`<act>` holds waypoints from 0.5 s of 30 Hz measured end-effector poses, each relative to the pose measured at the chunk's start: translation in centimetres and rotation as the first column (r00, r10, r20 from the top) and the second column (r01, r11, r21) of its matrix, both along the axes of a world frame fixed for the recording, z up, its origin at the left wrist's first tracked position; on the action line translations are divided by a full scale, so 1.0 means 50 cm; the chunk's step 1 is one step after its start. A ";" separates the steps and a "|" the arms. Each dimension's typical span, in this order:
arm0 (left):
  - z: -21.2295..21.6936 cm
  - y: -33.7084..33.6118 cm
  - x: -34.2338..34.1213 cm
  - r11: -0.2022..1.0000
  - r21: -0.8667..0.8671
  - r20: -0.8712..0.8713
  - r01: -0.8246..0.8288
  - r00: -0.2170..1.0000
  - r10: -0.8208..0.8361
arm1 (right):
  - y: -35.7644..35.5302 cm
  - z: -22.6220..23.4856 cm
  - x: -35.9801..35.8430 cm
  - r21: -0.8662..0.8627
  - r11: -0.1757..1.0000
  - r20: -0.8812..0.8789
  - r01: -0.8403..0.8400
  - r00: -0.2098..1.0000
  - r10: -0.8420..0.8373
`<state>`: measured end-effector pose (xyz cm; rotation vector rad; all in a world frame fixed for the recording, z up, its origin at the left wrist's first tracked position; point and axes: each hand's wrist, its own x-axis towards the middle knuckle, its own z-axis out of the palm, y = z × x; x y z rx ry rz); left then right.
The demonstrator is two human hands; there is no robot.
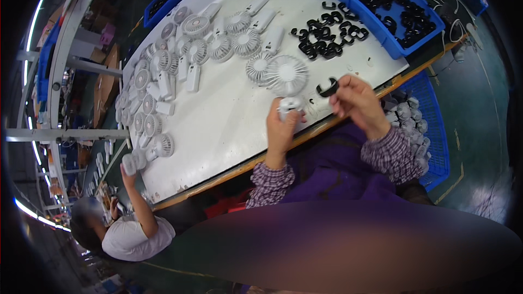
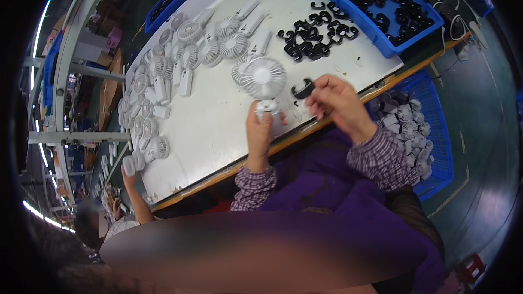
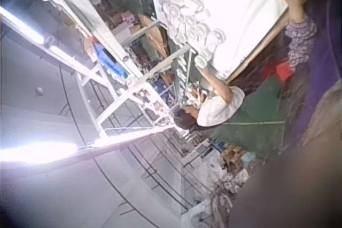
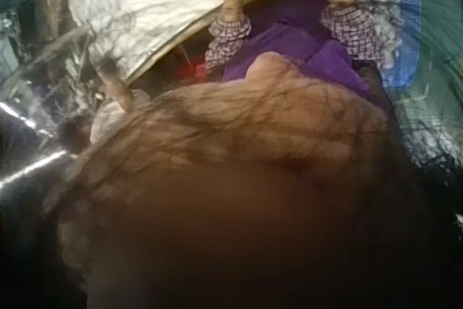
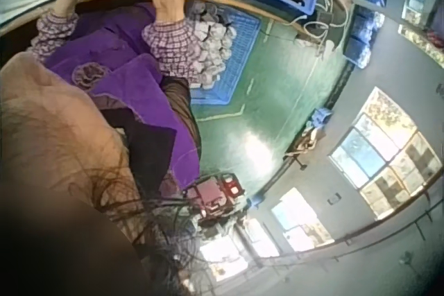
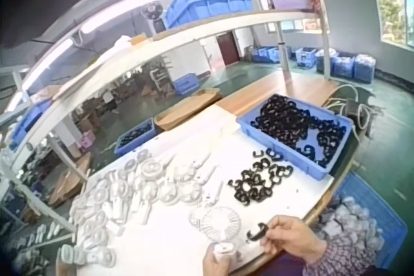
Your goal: The person assembles handheld fans by snapping a black clip onto a fan head, sliding the head into a handle, and placing the finished product into a blue basket.
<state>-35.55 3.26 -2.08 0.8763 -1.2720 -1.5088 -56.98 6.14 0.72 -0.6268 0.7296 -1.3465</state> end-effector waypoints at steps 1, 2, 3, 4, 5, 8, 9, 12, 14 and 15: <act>-0.007 -0.001 -0.012 0.997 -0.072 0.014 0.037 0.999 -0.036 | 0.015 -0.001 0.036 0.016 1.000 0.109 -0.021 0.994 0.019; 0.021 0.003 -0.030 0.984 -0.175 0.070 -0.017 0.997 0.029 | 0.026 -0.008 0.066 0.036 0.998 0.175 -0.045 0.984 0.038; 0.009 0.006 -0.028 0.984 -0.178 0.110 -0.019 0.993 0.039 | 0.032 -0.021 0.092 0.058 0.997 0.189 -0.042 0.982 0.030; 0.004 0.007 -0.028 0.983 -0.182 0.149 -0.018 0.988 0.046 | 0.038 -0.034 0.106 0.051 0.998 0.162 -0.039 0.986 0.031; 0.002 0.013 -0.030 0.989 -0.137 0.141 -0.052 0.987 0.072 | 0.044 -0.042 0.115 0.043 0.998 0.135 -0.037 0.990 0.031; 0.003 0.025 -0.035 0.965 -0.206 0.263 -0.164 0.940 0.216 | 0.062 -0.042 0.111 0.052 0.999 -0.028 -0.011 1.000 0.013; 0.000 0.028 -0.032 0.965 -0.203 0.263 -0.166 0.940 0.217 | 0.068 -0.045 0.104 0.031 0.999 -0.133 -0.008 0.991 0.012; -0.025 0.033 -0.014 0.964 -0.242 0.339 -0.107 0.922 0.187 | 0.075 -0.043 0.089 0.009 1.000 -0.206 -0.004 0.978 0.006; 0.010 0.046 -0.023 0.999 0.005 0.146 -0.047 0.988 0.046 | 0.055 -0.059 0.050 -0.038 0.997 -0.137 0.061 0.988 -0.066; 0.029 0.053 -0.025 0.973 0.226 -0.075 0.054 0.996 -0.038 | 0.040 -0.045 0.038 -0.059 0.997 -0.101 0.057 0.993 -0.062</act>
